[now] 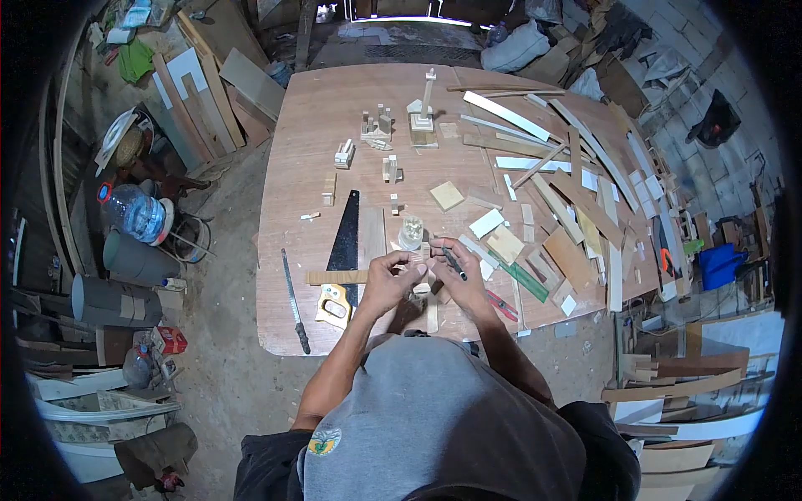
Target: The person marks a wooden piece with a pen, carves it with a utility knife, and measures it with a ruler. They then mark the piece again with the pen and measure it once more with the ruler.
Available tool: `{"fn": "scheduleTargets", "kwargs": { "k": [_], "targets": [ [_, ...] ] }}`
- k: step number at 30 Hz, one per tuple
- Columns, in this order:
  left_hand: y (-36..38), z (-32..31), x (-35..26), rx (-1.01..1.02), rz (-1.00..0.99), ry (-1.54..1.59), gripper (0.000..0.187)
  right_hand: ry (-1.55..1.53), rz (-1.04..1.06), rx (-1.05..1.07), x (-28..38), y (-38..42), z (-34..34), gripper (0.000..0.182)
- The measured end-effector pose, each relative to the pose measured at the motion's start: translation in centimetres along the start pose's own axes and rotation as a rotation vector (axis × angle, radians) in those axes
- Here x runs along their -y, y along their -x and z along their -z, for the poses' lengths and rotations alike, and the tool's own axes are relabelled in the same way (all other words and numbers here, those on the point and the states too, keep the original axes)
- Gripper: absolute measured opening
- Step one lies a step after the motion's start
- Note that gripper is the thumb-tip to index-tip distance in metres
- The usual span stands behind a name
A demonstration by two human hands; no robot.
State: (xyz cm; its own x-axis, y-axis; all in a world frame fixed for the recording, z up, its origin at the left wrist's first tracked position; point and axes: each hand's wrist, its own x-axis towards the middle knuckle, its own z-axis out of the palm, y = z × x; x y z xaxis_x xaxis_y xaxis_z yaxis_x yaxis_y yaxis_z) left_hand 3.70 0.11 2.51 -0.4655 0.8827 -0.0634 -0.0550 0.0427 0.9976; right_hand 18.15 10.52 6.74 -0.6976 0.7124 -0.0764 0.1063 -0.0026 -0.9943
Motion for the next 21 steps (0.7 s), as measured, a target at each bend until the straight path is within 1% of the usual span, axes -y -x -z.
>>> {"fn": "scheduleTargets", "kwargs": {
  "k": [3, 5, 8, 11, 15, 17, 21],
  "targets": [
    [-0.1, 0.2, -0.1, 0.004, -0.011, 0.078, 0.022, 0.015, 0.039, -0.014, -0.6, -0.2, 0.0, 0.034],
    [0.1, 0.2, -1.0, 0.013, 0.074, 0.064, 0.019, 0.006, 0.0, 0.004, -0.5, -0.3, 0.0, 0.033],
    [0.0, 0.0, -0.8, -0.001, 0.038, 0.092, 0.024, -0.005, -0.027, -0.007, -0.8, -0.4, 0.1, 0.034],
    [0.0, -0.2, -0.4, -0.024, 0.008, 0.079, 0.023, -0.014, -0.032, -0.019, -1.2, -0.5, 0.2, 0.034],
    [0.0, -0.2, -0.6, -0.034, 0.04, 0.115, 0.023, -0.109, -0.085, -0.035, -1.3, -0.4, 0.2, 0.034],
    [0.2, -0.1, -0.7, -0.019, 0.119, 0.206, 0.022, -0.072, -0.072, -0.018, -1.3, -0.4, 0.2, 0.034],
    [0.4, 0.1, -0.1, -0.045, 0.135, 0.333, 0.017, -0.107, -0.057, 0.014, -1.3, -0.4, 0.0, 0.034]
  ]
}}
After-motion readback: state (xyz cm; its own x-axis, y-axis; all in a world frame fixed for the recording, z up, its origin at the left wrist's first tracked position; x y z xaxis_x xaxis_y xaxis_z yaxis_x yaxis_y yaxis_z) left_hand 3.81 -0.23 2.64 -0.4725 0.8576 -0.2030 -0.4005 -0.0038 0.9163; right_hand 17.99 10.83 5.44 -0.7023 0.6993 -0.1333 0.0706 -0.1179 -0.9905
